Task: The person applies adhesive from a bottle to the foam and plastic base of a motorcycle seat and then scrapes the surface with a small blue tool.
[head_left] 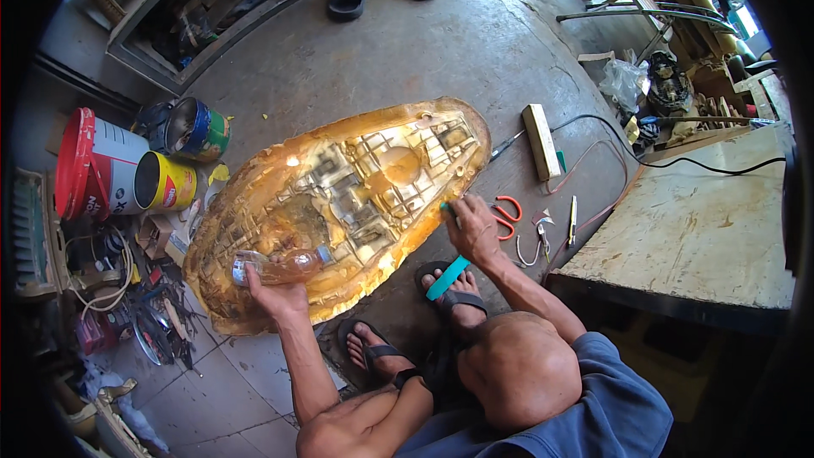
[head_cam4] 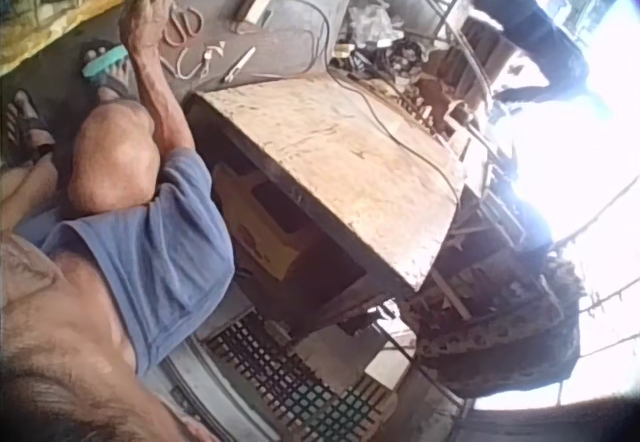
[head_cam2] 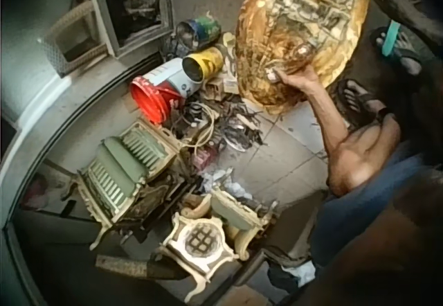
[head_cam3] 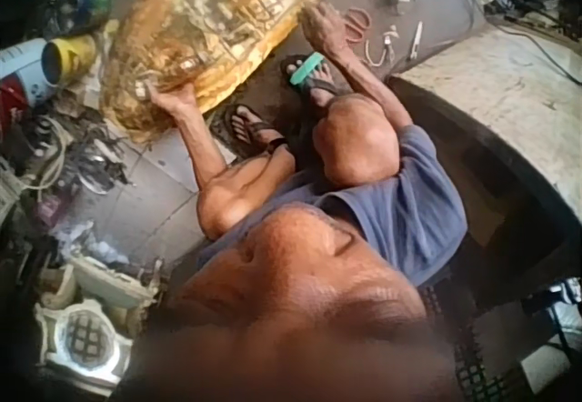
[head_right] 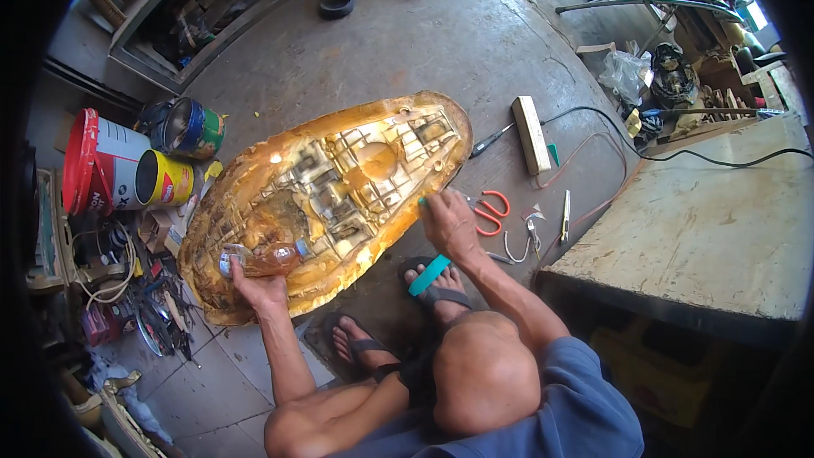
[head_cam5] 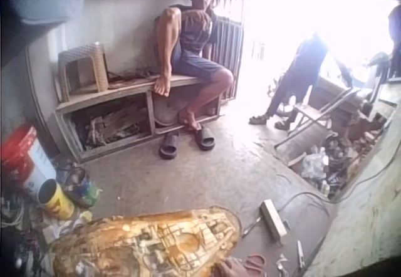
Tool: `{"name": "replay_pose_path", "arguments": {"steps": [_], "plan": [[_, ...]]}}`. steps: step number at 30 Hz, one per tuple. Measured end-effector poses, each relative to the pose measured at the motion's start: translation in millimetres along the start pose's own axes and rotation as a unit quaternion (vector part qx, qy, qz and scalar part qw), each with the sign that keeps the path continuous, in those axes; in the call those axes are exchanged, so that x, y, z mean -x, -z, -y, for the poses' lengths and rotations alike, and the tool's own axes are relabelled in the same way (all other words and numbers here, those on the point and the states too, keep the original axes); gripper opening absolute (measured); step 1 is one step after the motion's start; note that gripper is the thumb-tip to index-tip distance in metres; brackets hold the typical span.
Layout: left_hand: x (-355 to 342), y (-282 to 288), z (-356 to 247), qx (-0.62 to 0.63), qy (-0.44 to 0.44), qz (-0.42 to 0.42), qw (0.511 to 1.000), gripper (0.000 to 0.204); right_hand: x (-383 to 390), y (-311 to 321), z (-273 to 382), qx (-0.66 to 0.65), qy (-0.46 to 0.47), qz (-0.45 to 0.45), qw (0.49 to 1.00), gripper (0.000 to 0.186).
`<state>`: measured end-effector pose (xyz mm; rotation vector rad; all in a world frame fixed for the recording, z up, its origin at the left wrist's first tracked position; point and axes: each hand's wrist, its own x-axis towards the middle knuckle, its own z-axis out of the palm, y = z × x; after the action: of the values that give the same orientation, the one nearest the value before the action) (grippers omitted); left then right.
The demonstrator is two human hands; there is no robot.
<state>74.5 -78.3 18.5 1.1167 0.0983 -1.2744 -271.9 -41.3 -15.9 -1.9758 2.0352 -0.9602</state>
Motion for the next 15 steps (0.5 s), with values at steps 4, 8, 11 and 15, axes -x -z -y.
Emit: {"name": "replay_pose_path", "arguments": {"steps": [4,8,11,15], "plan": [[-4,0,2,0.007,-0.003,0.007,1.0,0.04,18,-9,20,-0.006,0.061,0.087,0.994,0.014],[-19,24,-10,0.024,-0.027,0.048,0.998,0.043,-6,19,13,-0.152,0.06,0.125,0.979,0.018],[-11,15,-3,0.026,-0.012,0.061,0.998,0.042,-36,30,-11,-0.075,-0.057,0.05,0.994,0.017],[1,3,-1,0.0,-0.033,0.032,0.999,0.038,-93,19,-34,0.046,-0.197,-0.029,0.979,0.028]]}}
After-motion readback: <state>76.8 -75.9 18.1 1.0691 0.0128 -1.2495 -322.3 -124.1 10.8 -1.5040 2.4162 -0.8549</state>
